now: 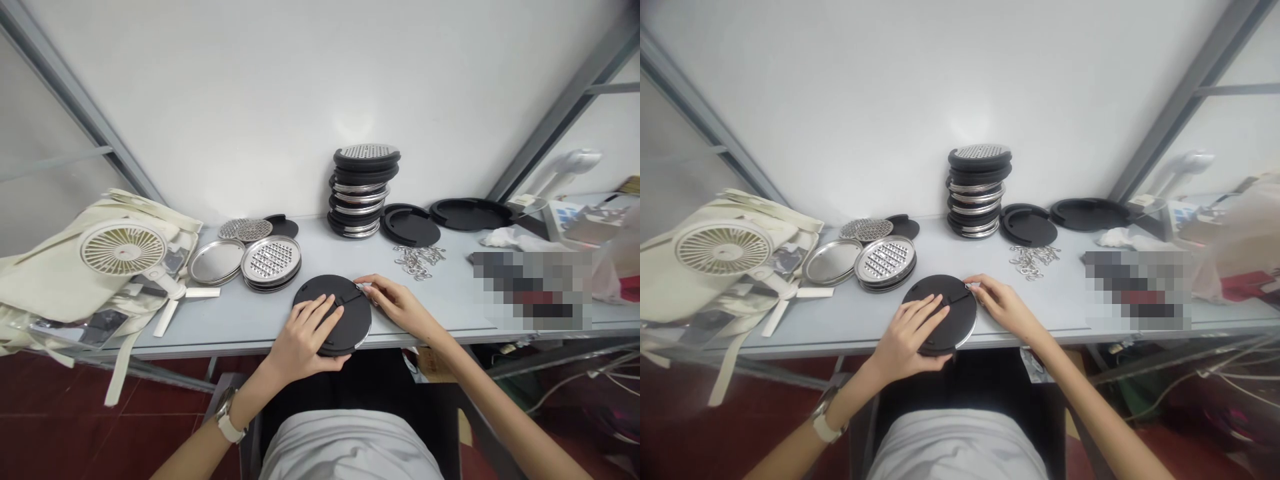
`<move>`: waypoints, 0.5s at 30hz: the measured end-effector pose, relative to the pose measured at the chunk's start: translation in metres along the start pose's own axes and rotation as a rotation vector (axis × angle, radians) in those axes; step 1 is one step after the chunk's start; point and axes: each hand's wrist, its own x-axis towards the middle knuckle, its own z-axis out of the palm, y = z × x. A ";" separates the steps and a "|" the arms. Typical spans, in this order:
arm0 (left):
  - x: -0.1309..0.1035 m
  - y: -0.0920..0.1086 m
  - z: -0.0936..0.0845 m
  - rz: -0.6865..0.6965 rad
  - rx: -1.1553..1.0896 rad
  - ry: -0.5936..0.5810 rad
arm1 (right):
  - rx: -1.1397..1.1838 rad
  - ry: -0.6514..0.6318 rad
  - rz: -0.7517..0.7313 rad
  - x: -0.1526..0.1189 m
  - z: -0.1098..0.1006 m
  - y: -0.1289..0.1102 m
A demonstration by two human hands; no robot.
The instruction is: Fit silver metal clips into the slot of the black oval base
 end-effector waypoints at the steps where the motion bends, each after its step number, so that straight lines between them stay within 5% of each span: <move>1: 0.000 0.000 0.000 0.000 -0.001 -0.001 | -0.001 -0.004 0.001 0.000 0.000 0.000; 15: -0.001 0.000 0.001 -0.001 0.003 -0.007 | -0.004 -0.032 -0.009 0.002 0.000 -0.002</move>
